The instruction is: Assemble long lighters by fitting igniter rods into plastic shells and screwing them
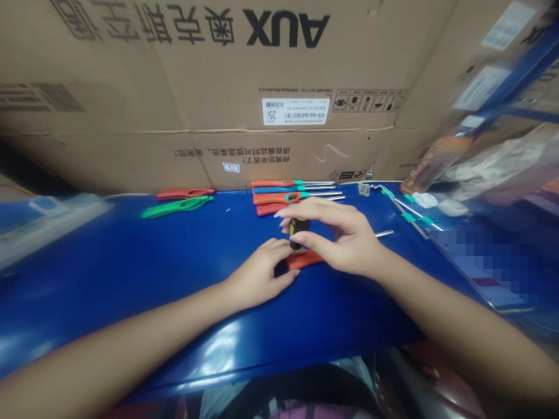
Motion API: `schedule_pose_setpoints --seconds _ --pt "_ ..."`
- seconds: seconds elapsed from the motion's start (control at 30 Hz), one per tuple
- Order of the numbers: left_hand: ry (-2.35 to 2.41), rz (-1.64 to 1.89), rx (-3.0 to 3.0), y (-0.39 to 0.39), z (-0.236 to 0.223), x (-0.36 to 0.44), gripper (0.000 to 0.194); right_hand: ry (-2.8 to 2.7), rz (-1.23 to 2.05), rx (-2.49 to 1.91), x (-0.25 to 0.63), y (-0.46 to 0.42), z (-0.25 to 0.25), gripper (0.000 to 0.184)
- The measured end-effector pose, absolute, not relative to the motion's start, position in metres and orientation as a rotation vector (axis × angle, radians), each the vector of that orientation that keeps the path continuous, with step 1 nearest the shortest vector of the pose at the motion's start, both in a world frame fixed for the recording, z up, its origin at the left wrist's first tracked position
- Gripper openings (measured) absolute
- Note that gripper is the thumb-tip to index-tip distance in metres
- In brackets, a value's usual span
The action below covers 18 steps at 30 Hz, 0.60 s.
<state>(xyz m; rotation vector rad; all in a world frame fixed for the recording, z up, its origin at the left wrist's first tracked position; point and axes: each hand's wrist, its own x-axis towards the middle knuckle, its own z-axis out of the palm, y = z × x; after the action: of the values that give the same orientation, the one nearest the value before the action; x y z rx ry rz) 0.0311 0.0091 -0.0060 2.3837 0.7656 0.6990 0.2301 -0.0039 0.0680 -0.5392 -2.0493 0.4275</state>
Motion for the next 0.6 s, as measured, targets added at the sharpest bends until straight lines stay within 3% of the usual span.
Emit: schedule_pose_setpoints --seconds 0.13,0.3,0.6 --pt "0.767 0.686 2.392 0.0083 -0.0031 0.0312 0.023 -2.01 0.101 -0.59 0.2307 -0.003 0.0662 0.029" --pt "0.757 0.682 2.408 0.0067 0.0017 0.032 0.031 -2.016 0.485 -0.575 0.2327 -0.0017 0.0685 0.034" --pt "0.77 0.697 2.387 0.0081 -0.006 0.0322 0.015 -2.035 0.24 -0.575 0.2296 -0.0035 0.0695 0.018"
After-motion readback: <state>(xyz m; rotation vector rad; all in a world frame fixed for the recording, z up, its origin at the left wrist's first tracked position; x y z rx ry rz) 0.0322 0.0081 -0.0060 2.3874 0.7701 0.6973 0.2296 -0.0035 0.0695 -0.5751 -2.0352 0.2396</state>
